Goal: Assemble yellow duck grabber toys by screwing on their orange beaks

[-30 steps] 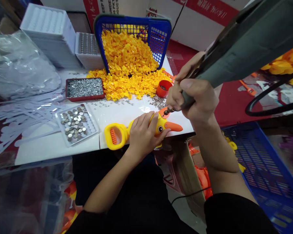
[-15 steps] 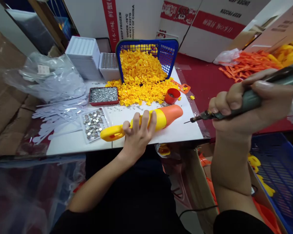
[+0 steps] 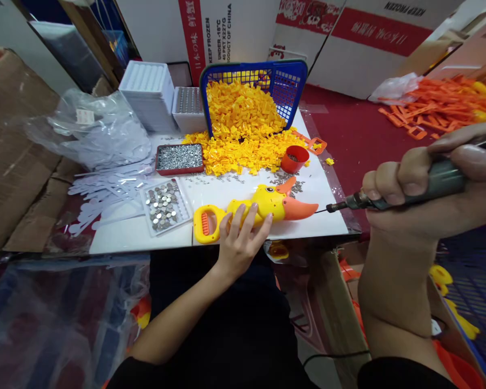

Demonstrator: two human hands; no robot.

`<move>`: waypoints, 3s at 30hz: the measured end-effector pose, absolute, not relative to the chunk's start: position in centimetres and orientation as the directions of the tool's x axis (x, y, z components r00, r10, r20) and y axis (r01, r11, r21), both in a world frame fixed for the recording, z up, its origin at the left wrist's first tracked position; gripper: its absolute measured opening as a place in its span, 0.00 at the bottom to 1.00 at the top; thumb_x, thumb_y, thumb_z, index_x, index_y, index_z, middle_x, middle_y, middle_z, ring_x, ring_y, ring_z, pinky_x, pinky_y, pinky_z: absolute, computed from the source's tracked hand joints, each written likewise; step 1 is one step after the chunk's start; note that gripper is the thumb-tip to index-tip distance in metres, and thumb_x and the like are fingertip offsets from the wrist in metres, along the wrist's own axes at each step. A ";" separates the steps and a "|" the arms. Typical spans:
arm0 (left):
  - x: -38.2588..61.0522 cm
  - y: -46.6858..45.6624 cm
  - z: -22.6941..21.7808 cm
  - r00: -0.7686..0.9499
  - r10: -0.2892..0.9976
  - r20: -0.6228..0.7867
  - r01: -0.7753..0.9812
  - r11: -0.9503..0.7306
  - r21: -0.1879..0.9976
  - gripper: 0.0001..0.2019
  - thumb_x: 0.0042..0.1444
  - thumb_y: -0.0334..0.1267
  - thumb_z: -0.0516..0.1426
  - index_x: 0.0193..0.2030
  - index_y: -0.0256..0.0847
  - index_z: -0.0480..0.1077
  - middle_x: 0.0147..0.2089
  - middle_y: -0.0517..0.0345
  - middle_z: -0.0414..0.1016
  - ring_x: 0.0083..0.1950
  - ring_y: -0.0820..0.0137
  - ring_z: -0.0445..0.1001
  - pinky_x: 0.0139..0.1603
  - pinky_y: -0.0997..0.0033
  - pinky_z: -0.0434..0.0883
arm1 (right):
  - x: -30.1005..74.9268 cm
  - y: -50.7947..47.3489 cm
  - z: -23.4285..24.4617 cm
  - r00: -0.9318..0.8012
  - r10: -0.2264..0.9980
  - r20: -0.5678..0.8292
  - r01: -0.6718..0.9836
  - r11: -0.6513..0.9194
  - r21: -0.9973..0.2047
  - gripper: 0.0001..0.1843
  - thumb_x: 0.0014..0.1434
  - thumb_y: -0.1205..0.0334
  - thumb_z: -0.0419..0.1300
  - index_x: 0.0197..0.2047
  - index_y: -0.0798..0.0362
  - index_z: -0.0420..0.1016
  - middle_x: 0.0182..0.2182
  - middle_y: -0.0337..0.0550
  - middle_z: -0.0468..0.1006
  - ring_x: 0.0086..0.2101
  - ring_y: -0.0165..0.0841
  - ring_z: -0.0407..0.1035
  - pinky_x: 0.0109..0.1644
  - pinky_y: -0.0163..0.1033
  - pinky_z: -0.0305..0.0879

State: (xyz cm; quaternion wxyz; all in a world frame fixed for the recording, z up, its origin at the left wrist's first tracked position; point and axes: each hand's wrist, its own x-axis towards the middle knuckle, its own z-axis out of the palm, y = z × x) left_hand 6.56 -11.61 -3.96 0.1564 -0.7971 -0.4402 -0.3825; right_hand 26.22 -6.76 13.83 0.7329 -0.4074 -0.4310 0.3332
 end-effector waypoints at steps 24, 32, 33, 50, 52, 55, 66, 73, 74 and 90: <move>-3.8 2.2 0.3 0.406 0.911 0.074 0.887 -0.412 0.207 0.11 0.62 0.28 0.52 0.35 0.36 0.76 0.39 0.47 0.77 0.42 0.63 0.76 0.49 0.64 0.73 | 26.7 -8.2 14.5 0.257 0.919 0.299 -0.097 0.332 -0.938 0.05 0.36 0.61 0.64 0.19 0.40 0.74 0.05 0.29 0.54 0.05 0.30 0.40 0.06 0.41 0.38; -3.6 0.9 1.1 0.399 0.912 0.097 0.868 -0.410 0.280 0.13 0.63 0.25 0.50 0.43 0.36 0.76 0.45 0.46 0.79 0.48 0.60 0.77 0.52 0.61 0.72 | 27.1 -8.1 13.5 0.181 0.898 0.400 -0.202 0.432 -0.879 0.01 0.46 0.59 0.65 0.26 0.44 0.78 0.08 0.30 0.55 0.07 0.29 0.42 0.07 0.41 0.42; -3.7 0.7 1.2 0.392 0.913 0.115 0.864 -0.408 0.296 0.13 0.64 0.26 0.50 0.46 0.36 0.76 0.47 0.46 0.79 0.50 0.60 0.77 0.54 0.60 0.72 | 27.2 -8.0 13.4 0.167 0.895 0.415 -0.209 0.443 -0.872 0.01 0.47 0.59 0.64 0.27 0.44 0.78 0.08 0.30 0.55 0.07 0.29 0.42 0.07 0.41 0.42; -3.9 -1.6 0.7 0.214 0.937 0.276 0.782 -0.333 0.526 0.09 0.64 0.32 0.53 0.41 0.42 0.75 0.43 0.51 0.80 0.46 0.62 0.77 0.51 0.60 0.73 | 27.0 -7.1 12.6 0.060 0.888 0.456 -0.228 0.457 -0.860 0.05 0.50 0.54 0.70 0.31 0.42 0.80 0.10 0.27 0.58 0.08 0.26 0.45 0.10 0.40 0.46; -4.1 -1.6 0.6 0.194 0.936 0.295 0.783 -0.328 0.528 0.08 0.63 0.32 0.53 0.41 0.41 0.75 0.43 0.51 0.80 0.46 0.61 0.78 0.52 0.60 0.73 | 27.2 -7.2 13.0 0.080 0.886 0.458 -0.221 0.463 -0.858 0.05 0.51 0.54 0.70 0.31 0.42 0.80 0.10 0.28 0.58 0.08 0.26 0.46 0.11 0.40 0.47; -4.3 -2.0 0.8 0.150 0.930 0.336 0.773 -0.322 0.547 0.09 0.63 0.31 0.54 0.43 0.39 0.76 0.45 0.49 0.81 0.47 0.61 0.78 0.53 0.59 0.73 | 28.4 -7.3 14.1 -0.045 0.927 0.371 -0.140 0.362 -0.922 0.08 0.48 0.52 0.73 0.31 0.40 0.80 0.11 0.29 0.63 0.10 0.30 0.54 0.12 0.45 0.55; 2.4 -10.0 4.1 0.206 0.912 0.355 0.387 -0.409 0.826 0.10 0.66 0.28 0.56 0.50 0.40 0.75 0.42 0.56 0.79 0.43 0.72 0.78 0.47 0.72 0.75 | 25.5 -7.9 15.5 -0.069 0.937 0.342 -0.128 0.331 -0.935 0.10 0.58 0.50 0.66 0.26 0.41 0.77 0.11 0.26 0.67 0.09 0.28 0.56 0.12 0.41 0.57; 5.5 -11.4 3.4 0.198 0.878 0.435 0.200 -0.471 0.859 0.08 0.65 0.27 0.58 0.48 0.41 0.74 0.41 0.56 0.78 0.43 0.73 0.77 0.44 0.73 0.76 | 23.0 -8.6 15.3 0.078 0.928 0.365 -0.199 0.373 -0.906 0.16 0.56 0.46 0.67 0.21 0.41 0.72 0.07 0.29 0.59 0.06 0.27 0.49 0.08 0.42 0.50; 5.7 -11.5 3.4 0.194 0.869 0.456 0.184 -0.489 0.853 0.08 0.64 0.27 0.59 0.48 0.41 0.74 0.42 0.56 0.78 0.43 0.73 0.77 0.44 0.73 0.76 | 22.9 -8.7 15.0 0.111 0.928 0.355 -0.206 0.371 -0.906 0.16 0.55 0.44 0.66 0.22 0.41 0.72 0.07 0.30 0.58 0.06 0.27 0.47 0.08 0.42 0.49; 7.9 -12.7 2.7 0.064 0.729 0.681 0.174 -0.680 0.712 0.13 0.56 0.20 0.64 0.45 0.39 0.73 0.40 0.56 0.78 0.41 0.73 0.78 0.43 0.72 0.79 | 24.5 -9.7 15.6 -0.128 0.942 0.311 -0.221 0.279 -0.935 0.21 0.55 0.41 0.66 0.23 0.45 0.66 0.10 0.27 0.65 0.07 0.26 0.54 0.11 0.38 0.60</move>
